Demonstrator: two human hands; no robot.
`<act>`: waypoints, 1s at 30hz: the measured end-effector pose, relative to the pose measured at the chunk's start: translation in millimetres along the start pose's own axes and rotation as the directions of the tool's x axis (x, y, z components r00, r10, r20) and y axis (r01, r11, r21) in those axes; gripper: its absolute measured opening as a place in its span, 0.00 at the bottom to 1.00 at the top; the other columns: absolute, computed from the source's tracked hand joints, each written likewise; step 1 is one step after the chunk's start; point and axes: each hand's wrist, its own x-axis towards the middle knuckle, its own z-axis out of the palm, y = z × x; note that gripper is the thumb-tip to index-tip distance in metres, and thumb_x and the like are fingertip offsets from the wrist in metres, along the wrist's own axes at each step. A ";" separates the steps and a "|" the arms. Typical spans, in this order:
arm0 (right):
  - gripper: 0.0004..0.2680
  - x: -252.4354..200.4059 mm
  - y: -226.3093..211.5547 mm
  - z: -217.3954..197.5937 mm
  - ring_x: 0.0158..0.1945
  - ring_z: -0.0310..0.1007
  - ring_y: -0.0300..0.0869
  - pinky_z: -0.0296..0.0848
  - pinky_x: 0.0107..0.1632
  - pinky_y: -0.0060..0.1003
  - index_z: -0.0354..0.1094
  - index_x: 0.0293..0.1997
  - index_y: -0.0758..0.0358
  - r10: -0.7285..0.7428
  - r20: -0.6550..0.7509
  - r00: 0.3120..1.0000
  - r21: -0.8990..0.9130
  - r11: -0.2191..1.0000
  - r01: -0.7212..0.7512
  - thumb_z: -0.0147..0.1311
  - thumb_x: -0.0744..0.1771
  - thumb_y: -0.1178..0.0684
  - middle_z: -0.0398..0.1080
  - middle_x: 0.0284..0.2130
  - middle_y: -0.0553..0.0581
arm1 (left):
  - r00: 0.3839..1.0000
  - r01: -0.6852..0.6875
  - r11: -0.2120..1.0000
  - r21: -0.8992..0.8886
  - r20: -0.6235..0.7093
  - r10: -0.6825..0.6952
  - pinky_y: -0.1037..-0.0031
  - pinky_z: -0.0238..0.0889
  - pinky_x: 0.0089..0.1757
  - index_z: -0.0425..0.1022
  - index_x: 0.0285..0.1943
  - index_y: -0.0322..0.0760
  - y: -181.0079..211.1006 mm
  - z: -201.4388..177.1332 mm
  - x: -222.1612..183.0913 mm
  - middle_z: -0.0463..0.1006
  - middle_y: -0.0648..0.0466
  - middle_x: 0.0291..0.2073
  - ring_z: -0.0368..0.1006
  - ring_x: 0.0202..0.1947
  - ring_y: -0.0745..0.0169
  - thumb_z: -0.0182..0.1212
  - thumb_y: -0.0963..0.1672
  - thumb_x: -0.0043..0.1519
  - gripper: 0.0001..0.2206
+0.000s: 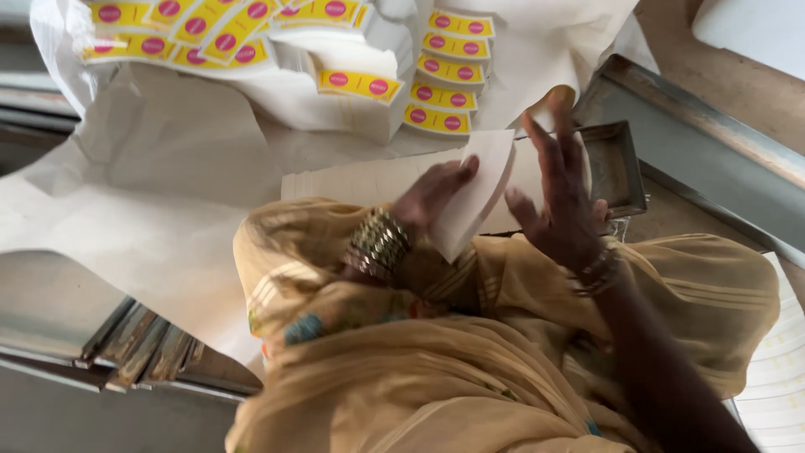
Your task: Manually stacking paper labels and placing them into metal storage containers.
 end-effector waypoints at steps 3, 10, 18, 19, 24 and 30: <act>0.34 13.7 -14.8 -14.5 0.76 0.39 0.63 0.45 0.71 0.57 0.49 0.73 0.63 -0.226 0.356 0.907 -0.598 0.690 0.407 0.63 0.59 0.52 0.39 0.73 0.73 | 0.874 -0.485 0.804 0.344 0.169 0.455 0.66 0.71 0.46 0.72 0.49 0.30 -42.8 -29.2 49.9 0.79 0.42 0.42 0.76 0.42 0.50 0.48 0.49 0.73 0.15; 0.24 33.4 45.9 -19.0 0.66 0.67 0.54 0.59 0.72 0.54 0.60 0.65 0.63 -0.322 0.381 0.867 -0.557 0.668 0.493 0.65 0.62 0.58 0.68 0.60 0.62 | 0.782 -0.617 0.499 0.609 0.401 0.477 0.67 0.69 0.48 0.73 0.47 0.29 -22.3 -30.6 106.1 0.78 0.45 0.42 0.77 0.45 0.49 0.48 0.41 0.68 0.09; 0.17 30.8 104.5 -15.0 0.49 0.72 0.58 0.67 0.56 0.50 0.67 0.52 0.64 -0.185 0.359 0.915 -0.577 0.727 0.373 0.67 0.62 0.49 0.73 0.44 0.63 | 0.849 -0.192 0.229 0.954 0.045 0.526 0.52 0.57 0.50 0.72 0.49 0.34 29.1 7.6 15.6 0.72 0.43 0.48 0.65 0.53 0.44 0.64 0.56 0.56 0.25; 0.17 28.4 108.4 -8.4 0.49 0.72 0.58 0.67 0.56 0.50 0.67 0.52 0.64 -0.182 0.361 0.915 -0.574 0.730 0.372 0.67 0.62 0.49 0.73 0.44 0.63 | 0.852 -0.189 0.232 0.954 0.042 0.522 0.52 0.57 0.50 0.72 0.49 0.34 9.5 8.4 20.5 0.72 0.43 0.48 0.65 0.53 0.44 0.64 0.56 0.56 0.25; 0.25 19.2 112.6 12.7 0.58 0.67 0.57 0.61 0.60 0.51 0.60 0.67 0.64 -0.061 0.367 0.928 -0.620 0.728 0.293 0.64 0.63 0.51 0.69 0.53 0.65 | 0.912 -0.060 0.227 0.972 -0.039 0.409 0.53 0.55 0.56 0.61 0.62 0.32 -34.0 16.8 35.8 0.68 0.43 0.53 0.62 0.59 0.44 0.60 0.40 0.50 0.28; 0.32 18.5 113.0 4.8 0.63 0.61 0.58 0.58 0.61 0.53 0.53 0.72 0.62 -0.044 0.303 0.952 -0.630 0.740 0.235 0.60 0.58 0.59 0.64 0.58 0.67 | 0.888 -0.055 0.284 0.957 -0.083 0.453 0.52 0.52 0.55 0.59 0.63 0.33 -44.4 9.6 42.1 0.66 0.42 0.53 0.61 0.58 0.41 0.60 0.39 0.47 0.31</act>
